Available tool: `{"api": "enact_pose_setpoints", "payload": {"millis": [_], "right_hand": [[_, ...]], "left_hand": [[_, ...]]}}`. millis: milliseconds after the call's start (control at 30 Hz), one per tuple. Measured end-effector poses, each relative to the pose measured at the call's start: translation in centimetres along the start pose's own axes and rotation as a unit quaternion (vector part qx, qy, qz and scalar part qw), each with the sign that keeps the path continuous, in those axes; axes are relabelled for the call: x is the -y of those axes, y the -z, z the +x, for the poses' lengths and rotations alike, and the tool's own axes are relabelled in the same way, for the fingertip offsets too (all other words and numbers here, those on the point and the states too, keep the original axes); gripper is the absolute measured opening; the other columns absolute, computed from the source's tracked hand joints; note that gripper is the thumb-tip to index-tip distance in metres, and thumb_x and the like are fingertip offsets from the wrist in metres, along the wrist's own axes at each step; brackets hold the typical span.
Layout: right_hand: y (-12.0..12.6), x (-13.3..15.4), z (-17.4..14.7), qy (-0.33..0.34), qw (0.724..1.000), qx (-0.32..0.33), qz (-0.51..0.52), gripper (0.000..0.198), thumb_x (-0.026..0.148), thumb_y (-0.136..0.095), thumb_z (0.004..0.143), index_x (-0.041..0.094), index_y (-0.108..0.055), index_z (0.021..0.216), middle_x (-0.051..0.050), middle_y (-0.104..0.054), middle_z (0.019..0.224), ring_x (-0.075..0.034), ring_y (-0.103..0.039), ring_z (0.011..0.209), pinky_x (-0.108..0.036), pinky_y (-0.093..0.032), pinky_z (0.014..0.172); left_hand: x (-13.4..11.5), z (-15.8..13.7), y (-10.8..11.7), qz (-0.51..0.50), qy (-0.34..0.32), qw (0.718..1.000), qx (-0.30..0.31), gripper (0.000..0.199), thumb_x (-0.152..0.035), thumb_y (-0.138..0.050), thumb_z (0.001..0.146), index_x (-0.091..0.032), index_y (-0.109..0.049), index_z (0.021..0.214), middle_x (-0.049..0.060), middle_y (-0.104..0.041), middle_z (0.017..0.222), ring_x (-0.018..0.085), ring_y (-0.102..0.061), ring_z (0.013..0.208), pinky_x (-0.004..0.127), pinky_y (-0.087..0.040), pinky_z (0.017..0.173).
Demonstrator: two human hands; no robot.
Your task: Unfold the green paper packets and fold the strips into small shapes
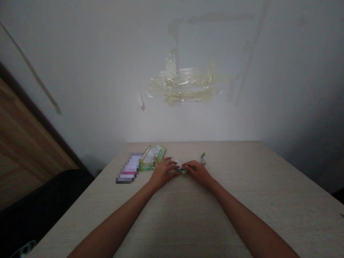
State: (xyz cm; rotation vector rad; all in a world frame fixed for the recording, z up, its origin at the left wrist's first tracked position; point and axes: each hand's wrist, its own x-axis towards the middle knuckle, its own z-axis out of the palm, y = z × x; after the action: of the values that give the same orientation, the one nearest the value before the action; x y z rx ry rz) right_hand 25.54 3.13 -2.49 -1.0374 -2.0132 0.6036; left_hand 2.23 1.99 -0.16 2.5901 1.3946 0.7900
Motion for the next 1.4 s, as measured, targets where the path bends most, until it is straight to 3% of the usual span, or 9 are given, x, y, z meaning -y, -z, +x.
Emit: {"api": "enact_pose_setpoints", "payload": {"millis": [100,233,333,433,667,800,967,1133,1400], "right_hand": [[0.0,0.2,0.1,-0.012,1.000,-0.007,0.000,0.027,0.040,-0.052,0.093,0.022,-0.072,0.093,-0.006,-0.072,0.091,-0.021,-0.066,0.089,-0.040,-0.051,0.086],[0.1,0.6,0.2,-0.023,1.000,-0.002,0.011,0.034,0.043,-0.046,0.095,0.022,-0.073,0.091,-0.006,-0.071,0.091,-0.021,-0.065,0.091,-0.039,-0.049,0.087],[0.2,0.8,0.2,-0.015,1.000,-0.009,0.018,0.037,0.043,-0.041,0.097,0.024,-0.073,0.096,-0.006,-0.071,0.098,-0.022,-0.063,0.098,-0.041,-0.046,0.093],[0.2,0.8,0.2,-0.010,0.999,-0.045,0.006,0.030,0.045,-0.053,0.092,0.023,-0.071,0.098,-0.006,-0.071,0.100,-0.023,-0.062,0.100,-0.042,-0.045,0.094],[-0.3,0.5,0.4,-0.004,0.992,-0.125,-0.032,0.032,0.053,-0.062,0.083,0.022,-0.069,0.085,-0.007,-0.070,0.091,-0.026,-0.061,0.096,-0.044,-0.044,0.094],[-0.3,0.8,0.5,-0.019,0.990,-0.142,0.003,0.034,0.056,-0.061,0.082,0.023,-0.068,0.083,-0.007,-0.070,0.096,-0.026,-0.060,0.103,-0.045,-0.041,0.100],[-0.1,2.2,0.6,-0.060,0.988,-0.093,0.104,0.033,0.054,-0.058,0.085,0.022,-0.067,0.085,-0.004,-0.070,0.087,-0.022,-0.065,0.086,-0.039,-0.049,0.085],[0.0,3.7,0.8,-0.102,0.964,-0.122,0.214,0.032,0.052,-0.065,0.080,0.020,-0.066,0.081,-0.003,-0.071,0.080,-0.021,-0.066,0.078,-0.035,-0.051,0.078],[-0.4,3.7,0.7,-0.118,0.956,-0.172,0.206,0.035,0.054,-0.071,0.073,0.020,-0.068,0.080,-0.005,-0.071,0.082,-0.022,-0.066,0.080,-0.035,-0.052,0.077]], "left_hand": [[-0.1,0.1,-0.1,-0.022,-0.014,0.999,-0.025,0.026,-0.041,-0.068,0.083,-0.039,-0.070,0.109,0.000,-0.071,0.115,0.026,-0.049,0.126,0.069,0.014,0.111],[-0.4,0.2,-0.4,-0.056,-0.018,0.998,-0.039,0.011,-0.034,-0.069,0.083,-0.034,-0.074,0.092,0.001,-0.073,0.110,0.027,-0.051,0.124,0.068,0.012,0.111],[-0.5,0.4,-0.8,-0.085,0.015,0.994,-0.074,0.006,-0.031,-0.068,0.084,-0.030,-0.073,0.087,0.002,-0.072,0.110,0.026,-0.052,0.122,0.068,0.007,0.112],[-0.5,0.5,-1.2,-0.108,0.046,0.988,-0.096,0.004,-0.030,-0.069,0.083,-0.028,-0.072,0.083,0.002,-0.072,0.110,0.026,-0.053,0.121,0.068,0.001,0.113],[0.0,1.0,-1.2,-0.187,0.025,0.972,-0.143,0.004,-0.025,-0.070,0.081,-0.025,-0.073,0.083,0.003,-0.074,0.098,0.024,-0.056,0.117,0.053,-0.027,0.112],[-0.1,1.2,-0.7,-0.253,0.044,0.950,-0.177,0.010,-0.031,-0.069,0.081,-0.023,-0.075,0.084,0.005,-0.074,0.096,0.022,-0.062,0.109,0.044,-0.040,0.105],[-0.9,1.6,0.5,-0.307,0.090,0.932,-0.170,0.013,-0.032,-0.071,0.077,-0.022,-0.077,0.082,0.006,-0.075,0.092,0.023,-0.064,0.105,0.041,-0.044,0.101],[-1.9,1.8,1.6,-0.365,0.126,0.910,-0.151,0.017,-0.034,-0.073,0.073,-0.019,-0.077,0.082,0.006,-0.076,0.091,0.021,-0.068,0.092,0.036,-0.051,0.090],[-1.3,1.8,0.2,-0.388,0.153,0.901,-0.115,0.021,-0.035,-0.074,0.069,-0.018,-0.075,0.081,0.003,-0.074,0.077,0.017,-0.066,0.072,0.030,-0.053,0.073]]}}
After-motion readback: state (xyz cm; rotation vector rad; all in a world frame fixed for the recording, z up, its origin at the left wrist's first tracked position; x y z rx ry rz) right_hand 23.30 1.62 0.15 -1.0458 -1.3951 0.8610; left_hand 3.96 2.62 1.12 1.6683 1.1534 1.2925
